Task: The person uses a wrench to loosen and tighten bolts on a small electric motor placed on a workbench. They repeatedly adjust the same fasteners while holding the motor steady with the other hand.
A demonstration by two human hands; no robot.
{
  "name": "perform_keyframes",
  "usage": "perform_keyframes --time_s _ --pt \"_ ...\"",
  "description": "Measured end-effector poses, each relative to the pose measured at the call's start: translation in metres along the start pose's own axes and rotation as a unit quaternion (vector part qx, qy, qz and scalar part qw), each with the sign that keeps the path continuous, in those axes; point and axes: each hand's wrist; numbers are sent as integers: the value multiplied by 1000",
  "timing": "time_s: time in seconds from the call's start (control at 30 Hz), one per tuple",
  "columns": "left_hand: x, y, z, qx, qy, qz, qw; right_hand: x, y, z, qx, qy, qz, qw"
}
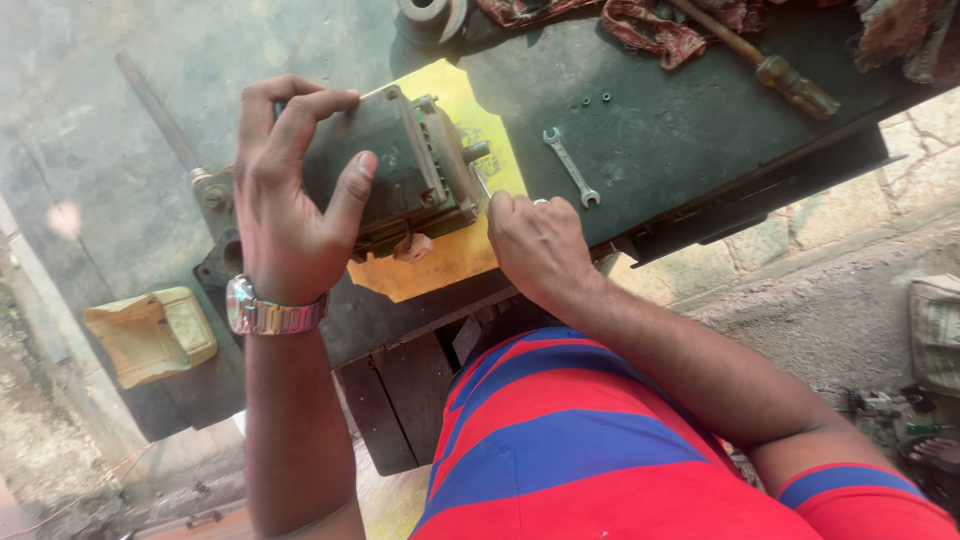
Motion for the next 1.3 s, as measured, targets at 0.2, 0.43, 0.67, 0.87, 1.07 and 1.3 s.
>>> perform_keyframes --time_s 0.2,0.43,0.67,0.87,1.07,1.3 --pt "-2 1 3 -11 18 1 1000 -12 -15 1 -31 1 35 999" --pt "-2 -4 -3 -5 24 -1 1000 -14 -17 4 -66 12 42 997" --pt "-7 -6 -12 8 36 -6 999 -20 -25 10 -94 30 63 993" --pt "-11 -9 -19 0 37 -10 999 -31 -33 8 -69 9 81 994" --pt "2 -8 -9 -6 51 -1 999 -27 2 16 -46 -77 -2 996" --pt "3 3 8 -16 32 -9 999 -12 36 28 64 -56 -32 996"
Point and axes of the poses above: each hand's wrist, its own x-axis towards the middle knuckle, its own y-axis out of the back of the hand, z = x × y, and after that the axes turned 13 degrees about x, right-handed
